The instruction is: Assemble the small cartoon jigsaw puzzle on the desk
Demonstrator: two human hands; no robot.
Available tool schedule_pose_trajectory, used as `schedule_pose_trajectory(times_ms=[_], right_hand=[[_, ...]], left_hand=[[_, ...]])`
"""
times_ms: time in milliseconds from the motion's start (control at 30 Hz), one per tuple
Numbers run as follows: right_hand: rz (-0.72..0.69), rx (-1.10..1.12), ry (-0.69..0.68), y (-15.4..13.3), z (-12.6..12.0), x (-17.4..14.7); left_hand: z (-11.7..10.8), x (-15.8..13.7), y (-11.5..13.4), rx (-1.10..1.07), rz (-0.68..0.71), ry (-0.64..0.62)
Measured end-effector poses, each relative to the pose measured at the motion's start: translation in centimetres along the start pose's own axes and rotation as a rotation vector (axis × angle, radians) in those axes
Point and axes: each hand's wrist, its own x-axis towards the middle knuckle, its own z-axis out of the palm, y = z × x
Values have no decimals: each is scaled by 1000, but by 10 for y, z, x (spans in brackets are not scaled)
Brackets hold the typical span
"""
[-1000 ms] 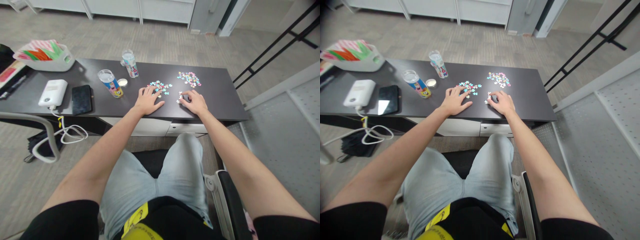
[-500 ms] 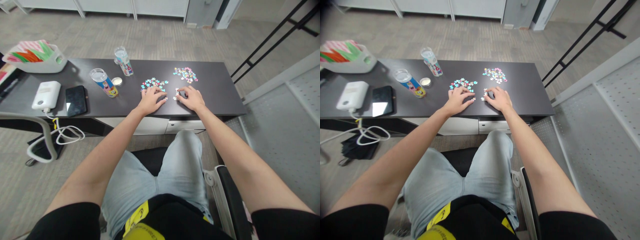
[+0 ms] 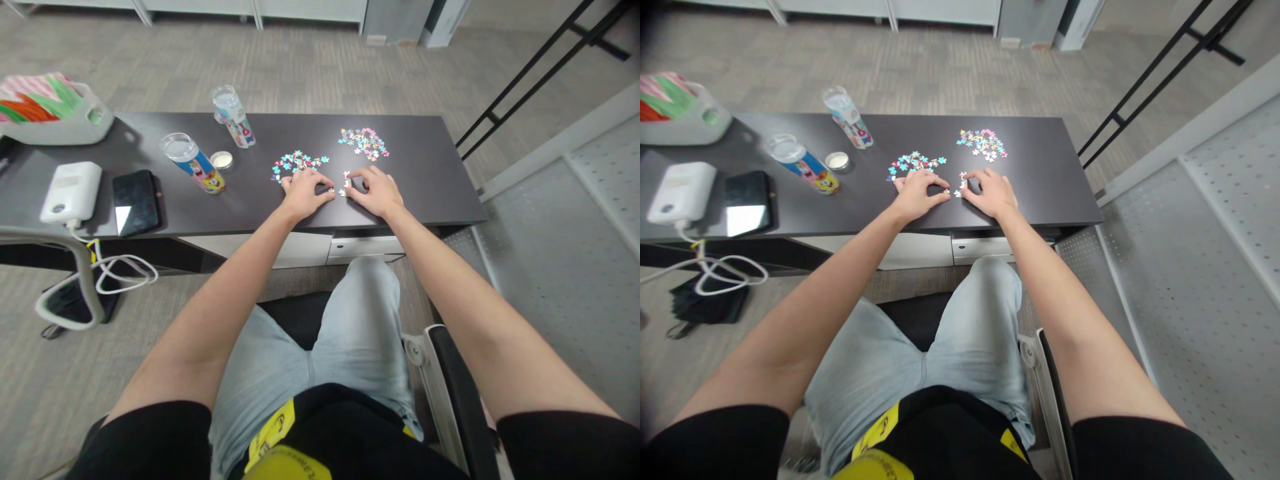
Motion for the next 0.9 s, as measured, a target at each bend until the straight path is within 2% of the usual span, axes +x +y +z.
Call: schedule_pose_trajectory(times_ms=[167, 433, 900], right_hand=[[1, -11, -7, -2, -1, -1], [-2, -2, 2, -2, -1, -1], [6, -18, -3, -4, -2, -2]], left_hand=[[0, -1, 1, -21, -15, 9], [10, 1, 8, -50, 63, 24], [20, -2, 8, 37, 151, 60]])
